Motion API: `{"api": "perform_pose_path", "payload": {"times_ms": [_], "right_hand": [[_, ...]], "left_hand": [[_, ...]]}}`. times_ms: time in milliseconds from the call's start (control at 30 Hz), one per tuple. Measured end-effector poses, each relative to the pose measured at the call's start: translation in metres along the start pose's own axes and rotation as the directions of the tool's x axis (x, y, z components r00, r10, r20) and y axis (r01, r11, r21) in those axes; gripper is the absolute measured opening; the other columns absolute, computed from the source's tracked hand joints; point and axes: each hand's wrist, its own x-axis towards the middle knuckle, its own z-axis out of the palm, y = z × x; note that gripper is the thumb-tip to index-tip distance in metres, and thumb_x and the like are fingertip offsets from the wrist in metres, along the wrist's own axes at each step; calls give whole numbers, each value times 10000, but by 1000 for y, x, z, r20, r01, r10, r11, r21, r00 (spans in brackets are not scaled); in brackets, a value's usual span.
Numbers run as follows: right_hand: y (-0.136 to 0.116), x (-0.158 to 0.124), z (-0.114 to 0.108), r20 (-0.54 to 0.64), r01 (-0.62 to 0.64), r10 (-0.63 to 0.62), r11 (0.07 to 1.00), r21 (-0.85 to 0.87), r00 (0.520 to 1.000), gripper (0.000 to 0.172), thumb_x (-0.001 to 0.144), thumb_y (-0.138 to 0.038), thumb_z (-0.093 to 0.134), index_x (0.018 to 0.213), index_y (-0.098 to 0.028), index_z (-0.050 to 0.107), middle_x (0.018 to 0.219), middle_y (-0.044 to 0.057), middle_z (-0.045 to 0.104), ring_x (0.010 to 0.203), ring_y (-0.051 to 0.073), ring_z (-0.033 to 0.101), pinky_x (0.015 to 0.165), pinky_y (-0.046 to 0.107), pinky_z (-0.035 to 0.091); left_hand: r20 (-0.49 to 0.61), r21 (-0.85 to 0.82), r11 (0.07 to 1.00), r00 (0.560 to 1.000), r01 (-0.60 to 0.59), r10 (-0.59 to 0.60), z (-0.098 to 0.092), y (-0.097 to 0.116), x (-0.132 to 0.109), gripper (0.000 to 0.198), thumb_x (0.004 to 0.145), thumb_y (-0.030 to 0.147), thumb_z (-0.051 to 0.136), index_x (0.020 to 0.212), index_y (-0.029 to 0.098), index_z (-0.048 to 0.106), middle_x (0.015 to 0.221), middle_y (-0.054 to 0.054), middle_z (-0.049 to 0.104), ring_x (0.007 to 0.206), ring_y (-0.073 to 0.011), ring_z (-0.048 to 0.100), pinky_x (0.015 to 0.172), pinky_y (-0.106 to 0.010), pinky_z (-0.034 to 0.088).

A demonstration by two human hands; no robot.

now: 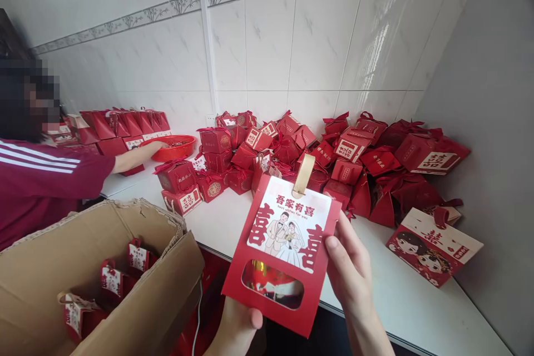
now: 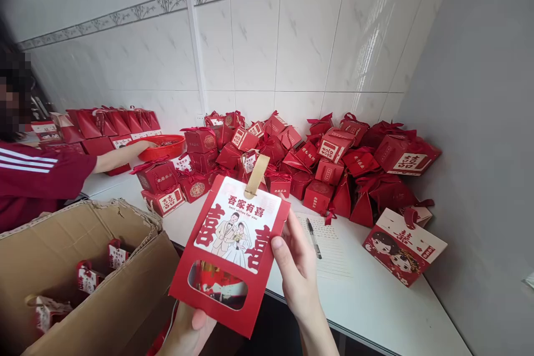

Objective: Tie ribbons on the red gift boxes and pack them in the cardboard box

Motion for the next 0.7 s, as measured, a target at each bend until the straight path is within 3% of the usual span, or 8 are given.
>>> {"api": "perform_pose_path", "payload": {"times_ms": [167, 300, 433, 567, 700], "right_hand": [[-4, -3, 4, 42, 13, -14, 1000, 21, 999, 376, 867, -351, 509, 1239, -298, 503, 1213, 53, 567, 991, 246, 595, 716, 312, 530], [-13, -1, 10, 21, 69, -68, 996, -59, 997, 304, 852, -357, 533, 1145, -281, 550, 1050, 49, 622, 855, 195, 617, 638, 254, 510], [-28, 6, 14, -94, 84, -114, 958, -275, 989, 133, 805, -342, 595, 799, -218, 550, 691, -18, 574, 582, 112, 536, 499, 188, 430], [-40, 16, 18, -157, 30, -126, 863, -504, 980, 337, 802, -356, 565, 593, -199, 352, 505, -66, 356, 445, 72, 329, 406, 181, 285], [-42, 22, 22, -277, -53, -109, 853, -520, 955, 436, 884, -431, 399, 535, -204, 270, 479, -52, 292, 429, 78, 277, 392, 210, 240]], "left_hand": [[87, 129, 987, 993, -94, 83, -22, -11, -1, 897, 450, 522, 805, 1259, 336, 467, 1258, -75, 548, 1224, -394, 408, 950, -539, 406], [121, 259, 965, 992, -51, 20, -14, 2, -3, 939, 460, 582, 771, 1291, 301, 435, 1256, -102, 546, 1232, -407, 392, 974, -557, 382], [149, 397, 918, 986, 13, -79, -2, 18, -8, 903, 526, 599, 729, 1310, 281, 415, 1252, -125, 549, 1241, -396, 386, 998, -543, 375], [109, 458, 888, 988, 48, -110, 1, 22, -15, 857, 564, 590, 713, 1305, 275, 422, 1235, -121, 564, 1225, -382, 416, 1011, -523, 377], [50, 449, 892, 995, 56, -87, 0, 19, -19, 849, 563, 594, 712, 1295, 264, 433, 1213, -116, 580, 1217, -378, 426, 1009, -511, 383]]}}
